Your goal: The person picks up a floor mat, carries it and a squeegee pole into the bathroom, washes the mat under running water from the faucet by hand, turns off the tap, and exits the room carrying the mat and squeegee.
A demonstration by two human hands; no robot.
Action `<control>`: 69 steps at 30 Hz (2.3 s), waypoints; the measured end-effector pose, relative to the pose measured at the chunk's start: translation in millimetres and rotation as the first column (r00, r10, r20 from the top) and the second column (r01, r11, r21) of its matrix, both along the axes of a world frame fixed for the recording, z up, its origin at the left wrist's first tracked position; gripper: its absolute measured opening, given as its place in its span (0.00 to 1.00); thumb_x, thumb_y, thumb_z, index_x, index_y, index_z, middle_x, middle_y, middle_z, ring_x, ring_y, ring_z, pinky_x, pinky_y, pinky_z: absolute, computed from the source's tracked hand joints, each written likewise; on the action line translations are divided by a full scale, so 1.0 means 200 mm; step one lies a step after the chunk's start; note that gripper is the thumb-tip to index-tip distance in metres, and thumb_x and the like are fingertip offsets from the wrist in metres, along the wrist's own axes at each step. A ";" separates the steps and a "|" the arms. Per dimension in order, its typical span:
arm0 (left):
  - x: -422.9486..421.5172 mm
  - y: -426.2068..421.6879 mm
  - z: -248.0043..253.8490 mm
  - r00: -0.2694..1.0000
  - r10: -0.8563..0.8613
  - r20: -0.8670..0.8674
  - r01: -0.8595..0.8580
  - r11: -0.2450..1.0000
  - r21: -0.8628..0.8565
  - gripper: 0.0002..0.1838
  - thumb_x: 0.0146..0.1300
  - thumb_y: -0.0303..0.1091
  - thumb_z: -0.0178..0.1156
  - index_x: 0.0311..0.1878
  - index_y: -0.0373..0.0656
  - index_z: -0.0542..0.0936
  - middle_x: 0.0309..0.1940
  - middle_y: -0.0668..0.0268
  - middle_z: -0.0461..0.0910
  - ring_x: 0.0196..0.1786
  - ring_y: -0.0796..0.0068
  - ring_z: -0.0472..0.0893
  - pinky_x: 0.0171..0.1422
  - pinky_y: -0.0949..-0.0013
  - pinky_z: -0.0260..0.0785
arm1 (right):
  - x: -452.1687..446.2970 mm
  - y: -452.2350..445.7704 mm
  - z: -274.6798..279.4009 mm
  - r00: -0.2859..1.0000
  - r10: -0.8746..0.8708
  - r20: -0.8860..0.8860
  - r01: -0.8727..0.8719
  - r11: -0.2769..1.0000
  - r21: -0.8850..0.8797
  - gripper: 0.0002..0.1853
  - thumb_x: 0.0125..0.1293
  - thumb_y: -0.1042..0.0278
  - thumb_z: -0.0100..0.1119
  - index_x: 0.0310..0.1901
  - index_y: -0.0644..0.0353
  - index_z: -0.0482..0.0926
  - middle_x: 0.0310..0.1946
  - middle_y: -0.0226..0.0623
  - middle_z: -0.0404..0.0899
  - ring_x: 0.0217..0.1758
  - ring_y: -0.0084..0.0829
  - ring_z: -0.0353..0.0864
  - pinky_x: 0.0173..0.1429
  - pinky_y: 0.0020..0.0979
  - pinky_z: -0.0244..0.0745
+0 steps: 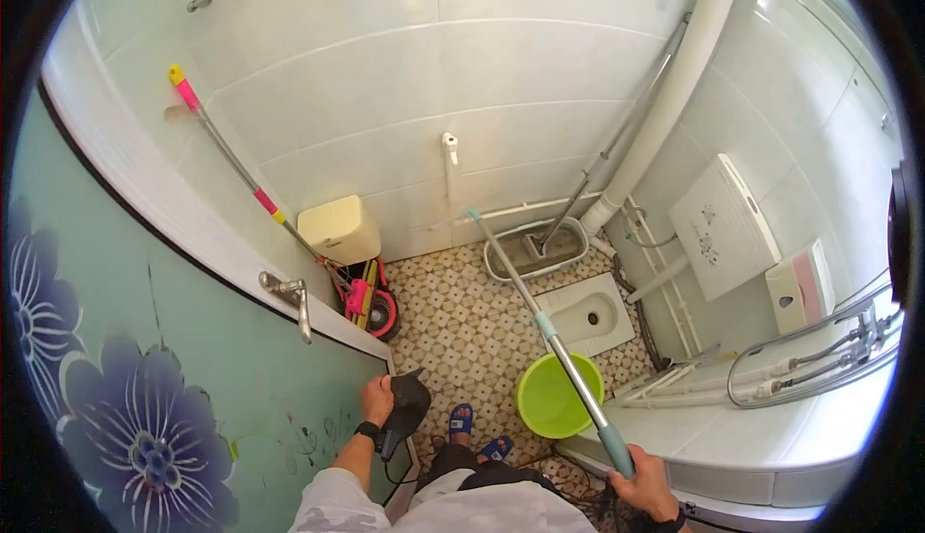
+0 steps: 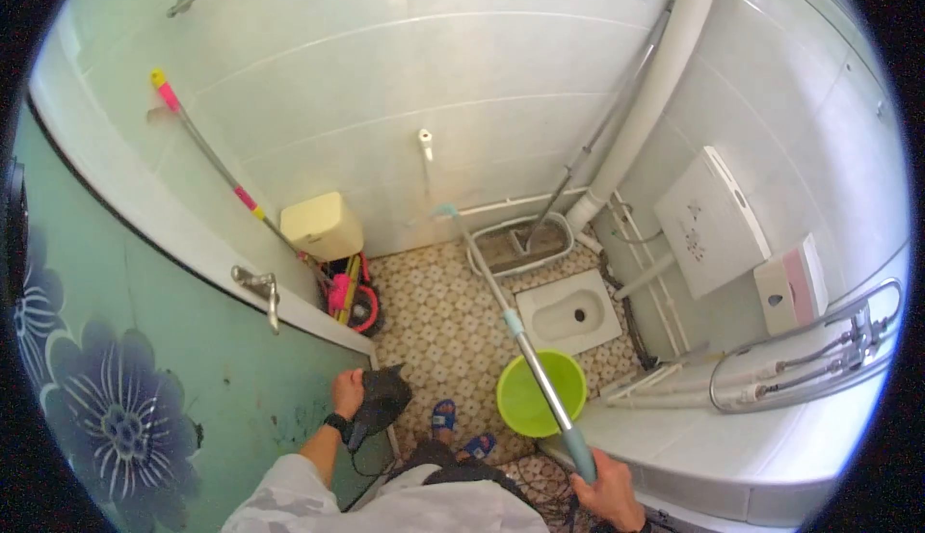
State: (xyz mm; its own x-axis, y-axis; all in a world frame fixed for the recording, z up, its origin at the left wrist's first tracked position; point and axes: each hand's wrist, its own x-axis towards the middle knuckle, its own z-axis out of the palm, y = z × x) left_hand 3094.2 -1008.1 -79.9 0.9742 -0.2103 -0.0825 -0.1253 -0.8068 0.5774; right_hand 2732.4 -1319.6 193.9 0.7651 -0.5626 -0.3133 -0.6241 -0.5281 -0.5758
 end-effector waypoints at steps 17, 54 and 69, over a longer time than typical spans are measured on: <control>0.23 -0.07 -0.01 0.999 0.028 0.044 -0.029 0.999 0.032 0.17 0.63 0.40 0.53 0.29 0.33 0.78 0.27 0.43 0.76 0.33 0.37 0.74 0.37 0.46 0.65 | 0.12 -0.34 0.12 0.788 -0.580 -0.206 0.200 -0.076 0.977 0.18 0.61 0.70 0.54 0.49 0.74 0.70 0.22 0.38 0.71 0.13 0.22 0.67 0.16 0.20 0.60; 1.16 -0.46 0.50 0.966 -0.174 0.191 0.199 0.973 -0.119 0.14 0.59 0.41 0.59 0.36 0.38 0.80 0.32 0.53 0.80 0.36 0.52 0.79 0.43 0.59 0.70 | 0.32 -0.62 -0.39 0.769 -0.608 -0.197 0.506 0.390 0.769 0.07 0.55 0.72 0.57 0.30 0.68 0.74 0.18 0.37 0.75 0.10 0.23 0.69 0.13 0.24 0.59; 1.92 -1.04 0.72 0.876 -0.455 0.160 0.471 0.878 -0.081 0.11 0.56 0.37 0.59 0.34 0.38 0.81 0.29 0.52 0.80 0.35 0.51 0.80 0.42 0.59 0.70 | 0.57 -0.36 -0.47 0.637 -0.719 -0.278 0.654 0.312 0.689 0.07 0.55 0.73 0.57 0.30 0.70 0.76 0.18 0.38 0.76 0.11 0.24 0.70 0.13 0.24 0.62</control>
State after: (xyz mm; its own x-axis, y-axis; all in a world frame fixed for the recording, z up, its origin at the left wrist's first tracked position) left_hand 3478.9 -1216.1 63.9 0.7627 -0.6402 0.0918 -0.5497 -0.5669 0.6136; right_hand 2845.8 -1392.2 99.8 0.2473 -0.5318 -0.8100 -0.5070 0.6414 -0.5758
